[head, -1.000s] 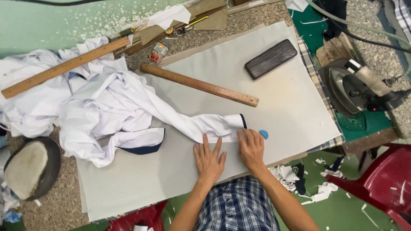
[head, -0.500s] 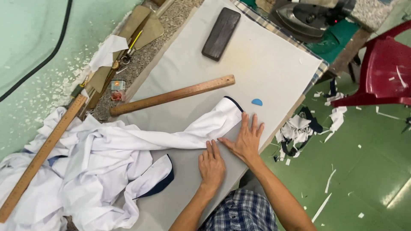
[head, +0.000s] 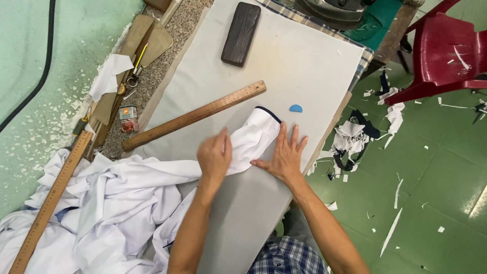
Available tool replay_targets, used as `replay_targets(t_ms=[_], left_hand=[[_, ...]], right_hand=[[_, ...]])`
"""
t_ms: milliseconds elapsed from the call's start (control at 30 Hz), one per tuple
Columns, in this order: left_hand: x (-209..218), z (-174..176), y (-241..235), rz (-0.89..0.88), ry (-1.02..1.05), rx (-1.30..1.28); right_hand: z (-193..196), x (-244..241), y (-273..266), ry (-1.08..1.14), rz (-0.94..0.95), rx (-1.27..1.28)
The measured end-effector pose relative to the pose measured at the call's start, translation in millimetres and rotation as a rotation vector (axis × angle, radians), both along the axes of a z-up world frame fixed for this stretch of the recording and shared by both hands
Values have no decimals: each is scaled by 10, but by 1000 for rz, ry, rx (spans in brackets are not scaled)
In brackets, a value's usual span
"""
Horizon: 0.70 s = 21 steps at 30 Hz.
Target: The person uses a wooden ruler and a blue chalk-like marker to draw lines along the cuffs and sleeves of white shirts with navy trim. They repeatedly measure, mark, and reposition the shirts on a work table, handling several shirts one at a time.
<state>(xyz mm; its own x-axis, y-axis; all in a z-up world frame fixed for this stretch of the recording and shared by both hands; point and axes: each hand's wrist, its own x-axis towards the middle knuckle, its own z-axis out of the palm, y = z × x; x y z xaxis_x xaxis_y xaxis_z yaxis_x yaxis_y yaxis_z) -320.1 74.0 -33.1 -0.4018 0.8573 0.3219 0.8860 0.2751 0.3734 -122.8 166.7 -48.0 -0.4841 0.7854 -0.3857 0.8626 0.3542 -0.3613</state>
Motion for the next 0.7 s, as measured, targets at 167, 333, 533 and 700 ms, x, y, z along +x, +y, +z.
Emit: replay_targets(t_ms=[167,333,533,700], left_hand=[[-927,-493,506,116,-98,-483],[-1159,-690,489,131,-91,-442],[-866,267,158,-70,305,92],[-99,1248,-480,-231,596,224]], right_hand=[[49,-5,12,16,-6,-46],[33,4,1,34,-12,-39],[26,14,-22,41,0,-16],[150,6,-22,52,0,-31]])
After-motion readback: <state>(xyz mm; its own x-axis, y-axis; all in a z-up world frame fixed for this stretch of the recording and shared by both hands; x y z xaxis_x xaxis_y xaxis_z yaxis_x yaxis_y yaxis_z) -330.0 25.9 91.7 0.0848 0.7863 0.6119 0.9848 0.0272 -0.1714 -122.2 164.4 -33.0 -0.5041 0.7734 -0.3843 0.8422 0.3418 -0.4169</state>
